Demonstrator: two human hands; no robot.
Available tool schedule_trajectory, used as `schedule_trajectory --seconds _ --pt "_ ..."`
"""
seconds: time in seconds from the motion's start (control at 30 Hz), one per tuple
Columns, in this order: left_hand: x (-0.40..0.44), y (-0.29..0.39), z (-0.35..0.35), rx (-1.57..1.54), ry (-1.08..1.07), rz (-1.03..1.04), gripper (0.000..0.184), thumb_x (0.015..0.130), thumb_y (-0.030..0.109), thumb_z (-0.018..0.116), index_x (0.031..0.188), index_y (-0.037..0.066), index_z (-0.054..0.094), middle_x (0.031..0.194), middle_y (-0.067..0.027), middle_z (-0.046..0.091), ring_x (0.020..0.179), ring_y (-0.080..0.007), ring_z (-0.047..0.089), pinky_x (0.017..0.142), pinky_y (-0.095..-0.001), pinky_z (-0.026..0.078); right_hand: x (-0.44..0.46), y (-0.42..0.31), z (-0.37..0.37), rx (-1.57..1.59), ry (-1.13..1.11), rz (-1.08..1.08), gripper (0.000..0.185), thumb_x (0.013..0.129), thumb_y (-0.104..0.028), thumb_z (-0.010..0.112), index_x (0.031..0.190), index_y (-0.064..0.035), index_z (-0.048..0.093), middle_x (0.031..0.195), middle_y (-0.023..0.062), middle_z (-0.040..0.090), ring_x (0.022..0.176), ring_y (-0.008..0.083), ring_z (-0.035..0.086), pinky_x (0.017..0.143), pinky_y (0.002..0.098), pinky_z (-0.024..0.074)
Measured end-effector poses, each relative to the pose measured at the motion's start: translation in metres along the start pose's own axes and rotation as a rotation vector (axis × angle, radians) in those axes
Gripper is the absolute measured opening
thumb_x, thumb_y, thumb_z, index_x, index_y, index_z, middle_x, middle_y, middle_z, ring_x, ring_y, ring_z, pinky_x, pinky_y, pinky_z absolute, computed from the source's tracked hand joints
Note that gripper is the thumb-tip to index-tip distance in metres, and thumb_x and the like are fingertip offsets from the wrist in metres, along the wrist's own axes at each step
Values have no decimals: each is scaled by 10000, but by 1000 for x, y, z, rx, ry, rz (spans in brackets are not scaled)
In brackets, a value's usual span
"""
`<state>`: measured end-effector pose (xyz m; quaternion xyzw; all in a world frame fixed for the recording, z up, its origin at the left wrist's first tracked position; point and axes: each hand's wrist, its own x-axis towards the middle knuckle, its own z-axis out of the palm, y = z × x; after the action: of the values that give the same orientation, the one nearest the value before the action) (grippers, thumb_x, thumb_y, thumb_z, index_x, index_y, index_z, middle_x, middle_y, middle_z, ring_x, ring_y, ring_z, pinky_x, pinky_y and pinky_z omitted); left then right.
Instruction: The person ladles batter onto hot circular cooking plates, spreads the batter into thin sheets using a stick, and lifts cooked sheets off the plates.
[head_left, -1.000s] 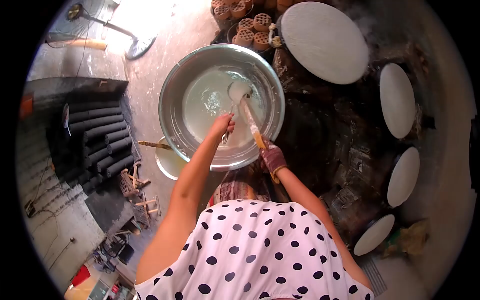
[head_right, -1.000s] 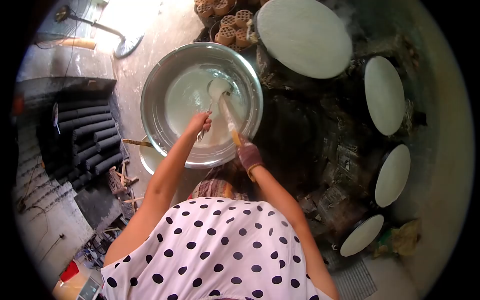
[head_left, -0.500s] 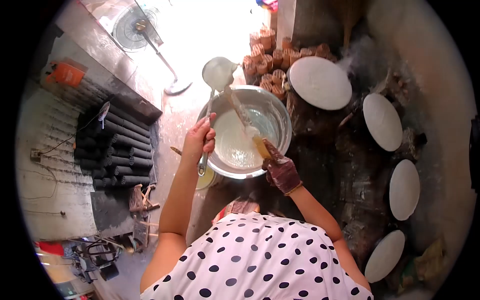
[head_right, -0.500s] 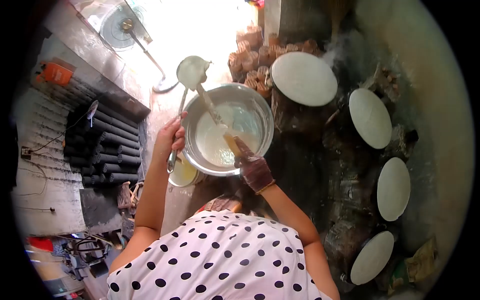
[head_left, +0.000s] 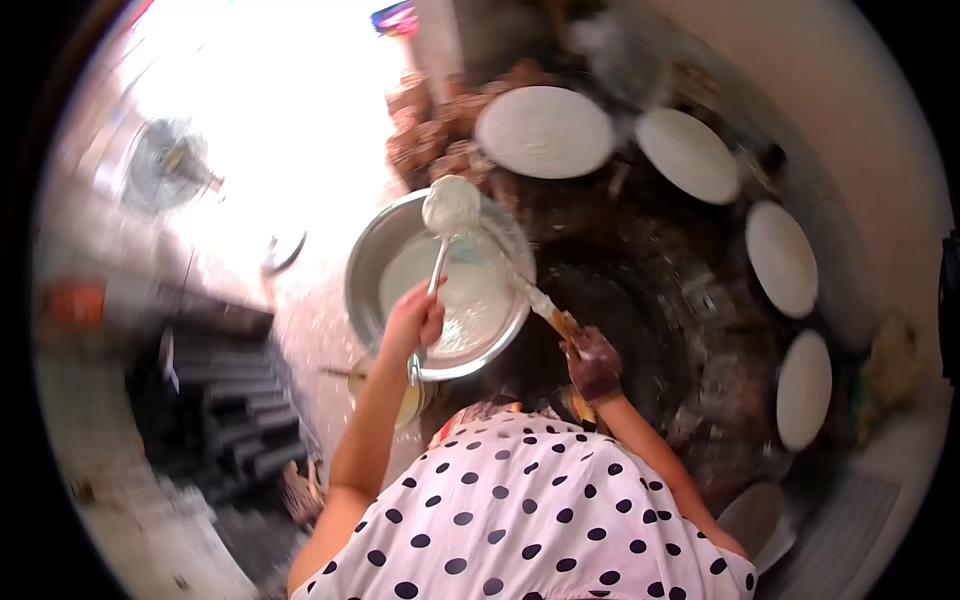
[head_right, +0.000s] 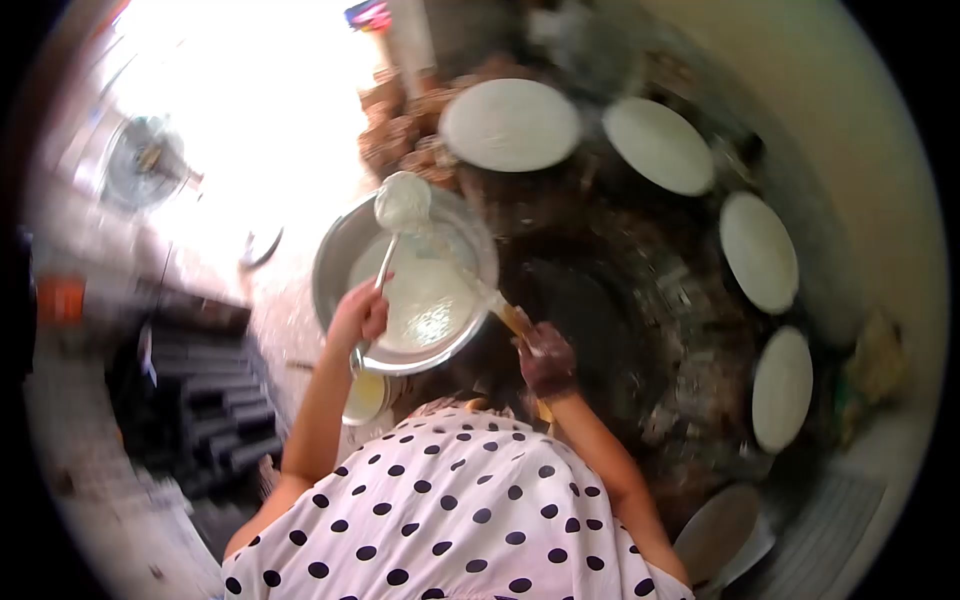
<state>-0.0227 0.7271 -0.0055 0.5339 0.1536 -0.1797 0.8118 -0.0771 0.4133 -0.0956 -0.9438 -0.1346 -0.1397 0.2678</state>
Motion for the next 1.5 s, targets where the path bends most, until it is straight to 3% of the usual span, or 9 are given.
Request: schedule_trajectory --seconds 0.23,0.4,0.5,0.6,0.7,0.8,1.07,1.37,1.5 --pt "88 -72 139 -193 -394 -517 335 998 219 432 1302 90 483 609 32 382 400 -70 316 372 -202 277 -122 57 -48 -166 199 583 502 822 -220 654 1303 -185 515 893 129 599 783 310 599 684 410 503" --pt "60 -119 247 506 -710 -252 353 992 223 445 1312 78 472 622 17 443 373 -78 329 358 -220 310 -201 39 -100 113 610 894 462 815 -158 660 1266 -165 562 1045 125 637 822 335 623 722 409 518" --pt "69 -185 345 353 -908 -565 346 991 204 448 1311 74 471 618 17 447 377 -76 330 359 -215 309 -271 71 -93 -257 597 1104 449 818 -178 658 1257 -152 570 1062 123 647 852 335 629 743 400 523" --pt "57 -250 447 171 -733 -1154 360 986 213 453 1313 64 438 581 39 372 365 -67 327 341 -207 292 -342 72 -80 -589 533 1131 438 843 -179 640 1271 -185 545 1023 108 645 856 309 637 729 385 529" --pt "6 -287 520 361 -1002 -1055 399 983 211 459 1344 47 416 599 33 395 374 -66 341 344 -215 288 -410 33 -106 -422 777 1334 353 842 -181 644 1195 -187 620 1098 87 652 936 301 642 786 390 523" --pt "-54 -295 554 941 -1561 -453 441 995 182 420 1402 23 355 631 19 440 393 -64 367 358 -225 303 -480 -7 -111 -460 766 1580 338 841 -187 646 1179 -187 640 1116 97 653 981 298 637 805 401 520" --pt "-197 -468 647 872 -1714 -1234 340 999 217 417 1305 73 452 679 59 425 457 -20 380 401 -209 313 -502 -50 -190 -511 1282 2071 419 870 -195 605 1286 -182 552 1123 174 634 991 353 617 825 411 503" --pt "-269 -590 648 1202 -1915 -1136 330 976 222 455 1264 60 457 686 34 471 490 -41 411 426 -214 337 -517 -12 -174 -466 948 2429 422 873 -327 578 1287 -264 524 1066 155 638 905 364 631 760 453 518" --pt "-263 -630 657 1246 -2144 -693 377 963 237 464 1300 67 462 665 -15 515 494 -116 481 429 -271 374 -508 32 -137 -663 1532 2217 422 885 -279 587 1300 -282 512 1098 159 631 897 361 635 750 451 524"
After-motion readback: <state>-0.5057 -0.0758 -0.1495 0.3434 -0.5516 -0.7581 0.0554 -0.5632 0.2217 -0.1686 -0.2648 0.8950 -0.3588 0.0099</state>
